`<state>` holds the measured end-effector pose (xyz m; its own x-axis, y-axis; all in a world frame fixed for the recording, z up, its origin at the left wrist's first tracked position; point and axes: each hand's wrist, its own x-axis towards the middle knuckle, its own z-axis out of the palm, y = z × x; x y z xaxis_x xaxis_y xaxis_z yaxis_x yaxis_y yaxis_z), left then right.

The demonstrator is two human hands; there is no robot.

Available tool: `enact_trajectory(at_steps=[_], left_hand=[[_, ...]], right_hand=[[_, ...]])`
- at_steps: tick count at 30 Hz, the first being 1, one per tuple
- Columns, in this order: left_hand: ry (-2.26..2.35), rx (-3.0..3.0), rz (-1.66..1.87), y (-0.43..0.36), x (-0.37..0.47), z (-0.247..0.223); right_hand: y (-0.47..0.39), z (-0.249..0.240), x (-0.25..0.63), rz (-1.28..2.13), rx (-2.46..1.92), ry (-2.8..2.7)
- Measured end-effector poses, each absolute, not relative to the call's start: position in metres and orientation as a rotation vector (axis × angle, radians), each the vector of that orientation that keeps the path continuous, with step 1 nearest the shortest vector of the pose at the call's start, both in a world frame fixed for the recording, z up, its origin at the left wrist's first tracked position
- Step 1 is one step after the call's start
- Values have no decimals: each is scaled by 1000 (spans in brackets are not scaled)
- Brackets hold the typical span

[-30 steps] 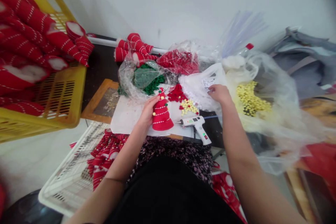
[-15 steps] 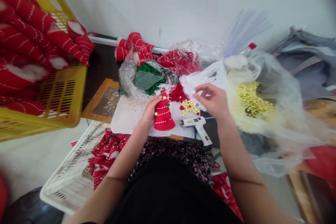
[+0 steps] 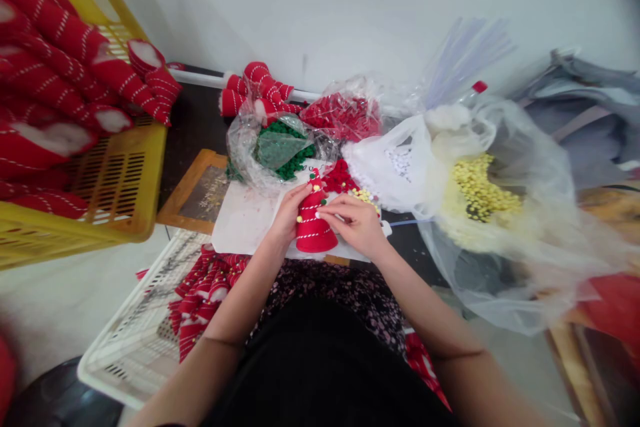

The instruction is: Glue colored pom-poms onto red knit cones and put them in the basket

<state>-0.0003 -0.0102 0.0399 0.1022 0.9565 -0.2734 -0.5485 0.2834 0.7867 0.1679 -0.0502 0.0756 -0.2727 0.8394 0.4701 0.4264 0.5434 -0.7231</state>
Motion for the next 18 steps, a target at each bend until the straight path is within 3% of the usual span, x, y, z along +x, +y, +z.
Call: enact_trajectory(at_steps=[18], left_hand=[[771,458,1065,-17,-14,45]], right_hand=[[-56,77,169,595,-1137,-1699]])
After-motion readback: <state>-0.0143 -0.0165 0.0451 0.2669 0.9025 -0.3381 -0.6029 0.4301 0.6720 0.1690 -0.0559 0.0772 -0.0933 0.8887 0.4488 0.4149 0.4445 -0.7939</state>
